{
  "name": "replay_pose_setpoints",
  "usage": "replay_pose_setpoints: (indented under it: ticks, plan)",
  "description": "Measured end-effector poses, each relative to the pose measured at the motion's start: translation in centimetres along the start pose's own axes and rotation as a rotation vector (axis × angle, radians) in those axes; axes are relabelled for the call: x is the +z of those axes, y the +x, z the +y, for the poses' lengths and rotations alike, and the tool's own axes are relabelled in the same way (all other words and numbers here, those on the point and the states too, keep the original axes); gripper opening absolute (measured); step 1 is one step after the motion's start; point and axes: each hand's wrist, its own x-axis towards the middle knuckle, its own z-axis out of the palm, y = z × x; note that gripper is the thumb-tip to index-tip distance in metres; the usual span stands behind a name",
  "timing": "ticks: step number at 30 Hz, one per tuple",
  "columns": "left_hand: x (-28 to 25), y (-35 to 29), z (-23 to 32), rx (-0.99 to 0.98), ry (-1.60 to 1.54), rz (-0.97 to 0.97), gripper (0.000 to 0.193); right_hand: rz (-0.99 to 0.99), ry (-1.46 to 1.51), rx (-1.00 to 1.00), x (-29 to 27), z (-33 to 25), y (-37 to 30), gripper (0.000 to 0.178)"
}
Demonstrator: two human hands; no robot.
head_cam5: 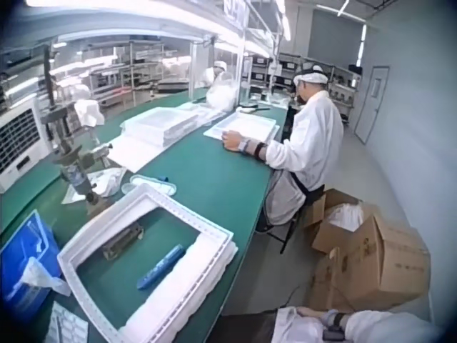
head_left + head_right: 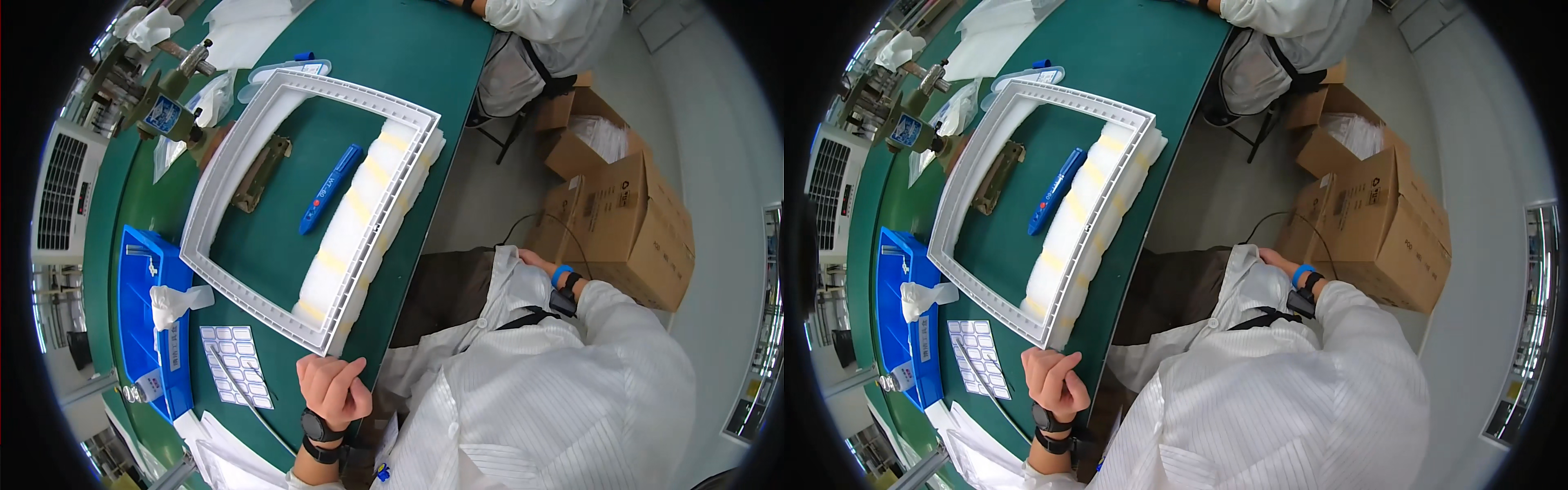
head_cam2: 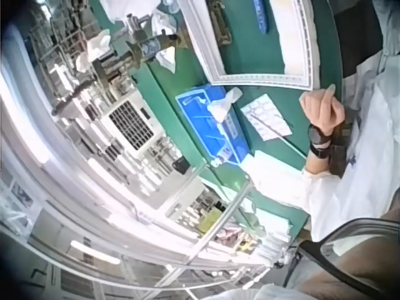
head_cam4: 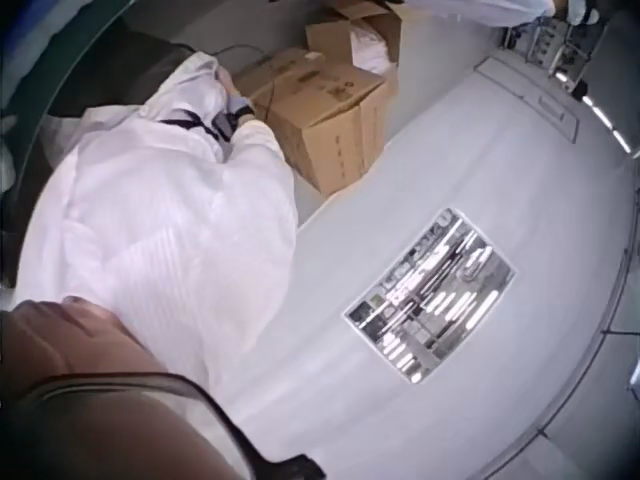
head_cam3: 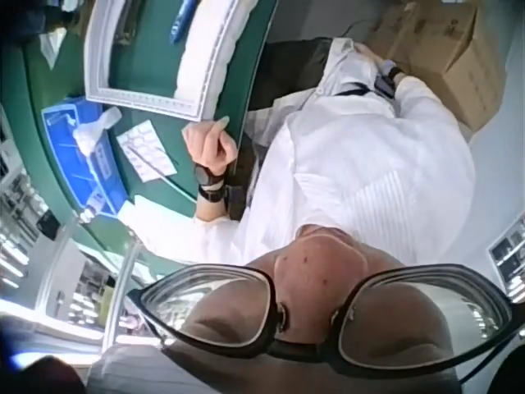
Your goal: Assembling a white plastic frame component using adhesive, wipes, and a small press machine.
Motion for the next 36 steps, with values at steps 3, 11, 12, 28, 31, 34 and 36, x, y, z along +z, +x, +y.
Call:
replay_pose_setpoints:
  ticks: [3, 11, 12, 28, 31, 34, 36]
  plan:
    - [0.1, 0.0, 0.0, -0.008, -0.009, -0.018, 0.025, 0.004, -0.004, -0.033, 1.7, -2.2, 1.7, 0.028]
    - [-0.1, 0.2, 0.2, 0.01, -0.06, -0.01, 0.025, 0.054, -0.02, -0.064, 3.8, -3.6, 1.9, 0.024]
    - [-0.1, 0.2, 0.1, 0.012, -0.059, -0.007, 0.025, 0.065, -0.021, -0.061, 3.9, -3.5, 1.7, 0.023]
    - [-0.3, 0.6, -0.5, 0.051, -0.029, 0.041, 0.025, 0.209, -0.752, 0.273, -8.4, -1.0, -7.4, 0.026]
    - [0.2, -0.4, -1.7, 0.015, -0.03, 0.073, 0.026, 0.319, -0.805, 0.008, -13.3, -12.3, 2.4, 0.027]
    - [-1.4, -0.6, -1.0, 0.001, 0.014, 0.143, 0.027, 0.406, -0.865, -0.342, -16.9, -28.4, 13.6, 0.028]
    - [-0.5, -0.1, -1.8, -0.01, 0.005, 0.184, 0.03, 0.459, -0.916, -0.51, -19.6, -38.2, 20.7, 0.029]
